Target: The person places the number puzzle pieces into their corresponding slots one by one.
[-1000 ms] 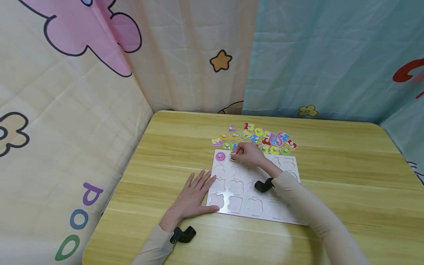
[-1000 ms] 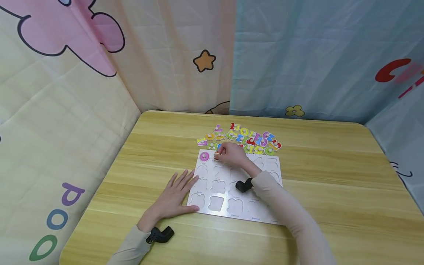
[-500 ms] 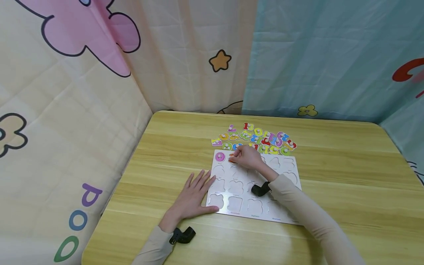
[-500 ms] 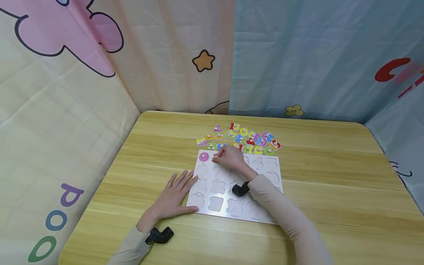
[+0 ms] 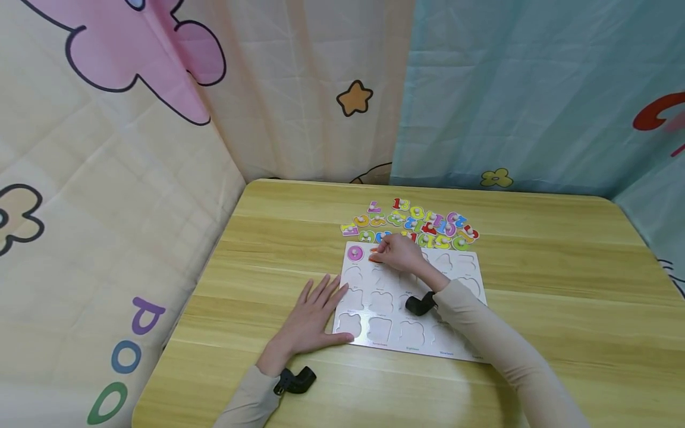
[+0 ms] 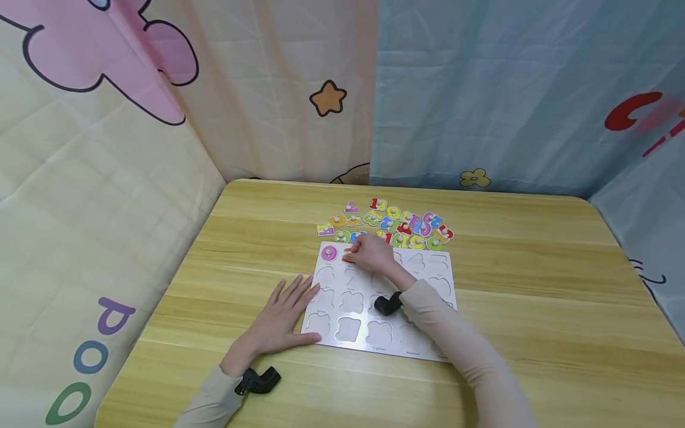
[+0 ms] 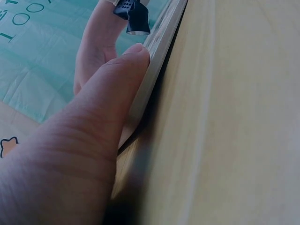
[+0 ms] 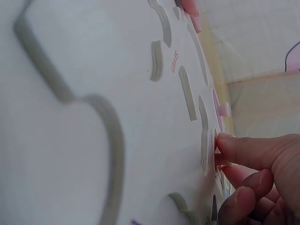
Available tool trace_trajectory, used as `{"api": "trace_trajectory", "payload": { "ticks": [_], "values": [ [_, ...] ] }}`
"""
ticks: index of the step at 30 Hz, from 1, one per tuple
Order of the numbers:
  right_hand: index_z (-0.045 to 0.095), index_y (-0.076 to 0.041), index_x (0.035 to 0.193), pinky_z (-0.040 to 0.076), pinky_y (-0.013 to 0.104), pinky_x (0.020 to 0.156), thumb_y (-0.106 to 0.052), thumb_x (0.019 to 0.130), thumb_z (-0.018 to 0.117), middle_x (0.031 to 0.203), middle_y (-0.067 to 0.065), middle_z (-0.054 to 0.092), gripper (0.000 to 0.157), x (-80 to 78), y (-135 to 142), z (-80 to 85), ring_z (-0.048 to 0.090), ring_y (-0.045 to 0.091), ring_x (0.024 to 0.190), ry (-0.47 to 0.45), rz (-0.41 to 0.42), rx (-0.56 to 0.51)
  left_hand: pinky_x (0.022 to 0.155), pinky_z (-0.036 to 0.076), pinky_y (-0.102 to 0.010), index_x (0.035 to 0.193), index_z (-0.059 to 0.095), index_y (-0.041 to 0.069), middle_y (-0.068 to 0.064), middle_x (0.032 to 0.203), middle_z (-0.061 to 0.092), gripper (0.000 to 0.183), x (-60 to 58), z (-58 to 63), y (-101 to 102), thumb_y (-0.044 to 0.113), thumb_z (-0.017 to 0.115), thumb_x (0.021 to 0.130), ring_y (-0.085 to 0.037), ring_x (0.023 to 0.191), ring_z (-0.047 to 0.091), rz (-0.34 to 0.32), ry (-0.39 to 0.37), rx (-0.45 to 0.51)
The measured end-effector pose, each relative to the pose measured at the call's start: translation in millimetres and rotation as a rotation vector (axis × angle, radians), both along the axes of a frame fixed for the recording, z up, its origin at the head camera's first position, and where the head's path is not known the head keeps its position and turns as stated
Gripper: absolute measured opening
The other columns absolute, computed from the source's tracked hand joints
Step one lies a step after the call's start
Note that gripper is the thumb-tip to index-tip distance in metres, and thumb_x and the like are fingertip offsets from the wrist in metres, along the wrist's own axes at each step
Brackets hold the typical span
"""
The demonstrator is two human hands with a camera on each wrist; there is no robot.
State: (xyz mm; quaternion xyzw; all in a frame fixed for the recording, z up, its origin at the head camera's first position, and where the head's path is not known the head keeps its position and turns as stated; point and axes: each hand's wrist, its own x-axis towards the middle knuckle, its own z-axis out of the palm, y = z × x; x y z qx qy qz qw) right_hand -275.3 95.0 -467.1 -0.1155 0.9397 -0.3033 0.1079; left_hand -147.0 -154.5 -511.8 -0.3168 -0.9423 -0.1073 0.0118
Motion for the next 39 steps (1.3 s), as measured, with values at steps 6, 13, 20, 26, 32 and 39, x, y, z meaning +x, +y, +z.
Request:
{"api": "trace_trajectory", "payload": {
  "ticks": [6,13,20,26,32,39],
  "values": [
    [0.061,-0.012,0.082,0.029,0.026,0.045,-0.038,0.081,0.074,0.062,0.002,0.051,0.029,-2.5,3,-2.3,0.045,0.016,0.053,-0.028,0.039,0.017,0.113,-0.002,-0.048,0.154,0.017,0.017,-0.004,0.158,0.010,0.099,0.2,-0.2,1,0.081,0.036,0.080,-0.024,0.144,0.002,0.002,-0.015,-0.003],
    [0.064,-0.012,0.090,0.032,0.028,0.046,-0.038,0.085,0.071,0.061,0.003,0.051,0.028,-18.9,19,-2.0,0.045,0.019,0.050,-0.027,0.048,-0.073,0.113,0.000,-0.049,0.153,0.017,0.017,-0.004,0.158,0.010,0.099,0.2,0.1,1,0.081,0.035,0.080,-0.025,0.144,0.003,0.002,-0.019,-0.004],
    [0.064,-0.009,0.102,0.033,0.030,0.053,-0.029,0.089,0.068,0.071,0.005,0.053,0.024,-37.6,31,2.1,0.045,0.020,0.059,0.044,0.096,-0.076,0.113,0.000,-0.049,0.154,0.017,0.017,-0.004,0.158,0.010,0.099,0.3,0.5,1,0.080,0.036,0.081,-0.025,0.144,0.002,-0.002,-0.023,-0.002],
    [0.067,-0.010,0.106,0.032,0.030,0.052,-0.026,0.090,0.067,0.070,0.005,0.052,0.023,-44.8,31,3.7,0.044,0.020,0.056,0.047,0.158,-0.040,0.113,-0.001,-0.049,0.154,0.016,0.017,-0.004,0.158,0.009,0.099,0.1,0.3,1,0.081,0.035,0.080,-0.025,0.144,0.002,0.003,-0.022,-0.006],
    [0.070,-0.015,0.103,0.029,0.029,0.050,-0.029,0.090,0.067,0.069,0.002,0.054,0.020,-48.5,29,-0.9,0.045,0.019,0.055,0.064,0.157,0.016,0.112,-0.002,-0.049,0.153,0.017,0.016,-0.005,0.158,0.010,0.099,-0.5,0.0,2,0.080,0.038,0.081,-0.026,0.144,0.003,-0.007,-0.016,0.007],
    [0.070,-0.014,0.098,0.029,0.029,0.050,-0.029,0.089,0.068,0.069,0.002,0.054,0.018,-48.3,28,-0.5,0.045,0.018,0.056,0.103,0.149,0.026,0.112,0.000,-0.050,0.153,0.020,0.014,-0.007,0.158,0.013,0.098,0.4,2.7,1,0.078,0.040,0.081,-0.027,0.143,0.005,-0.016,-0.001,0.023]
  ]
}}
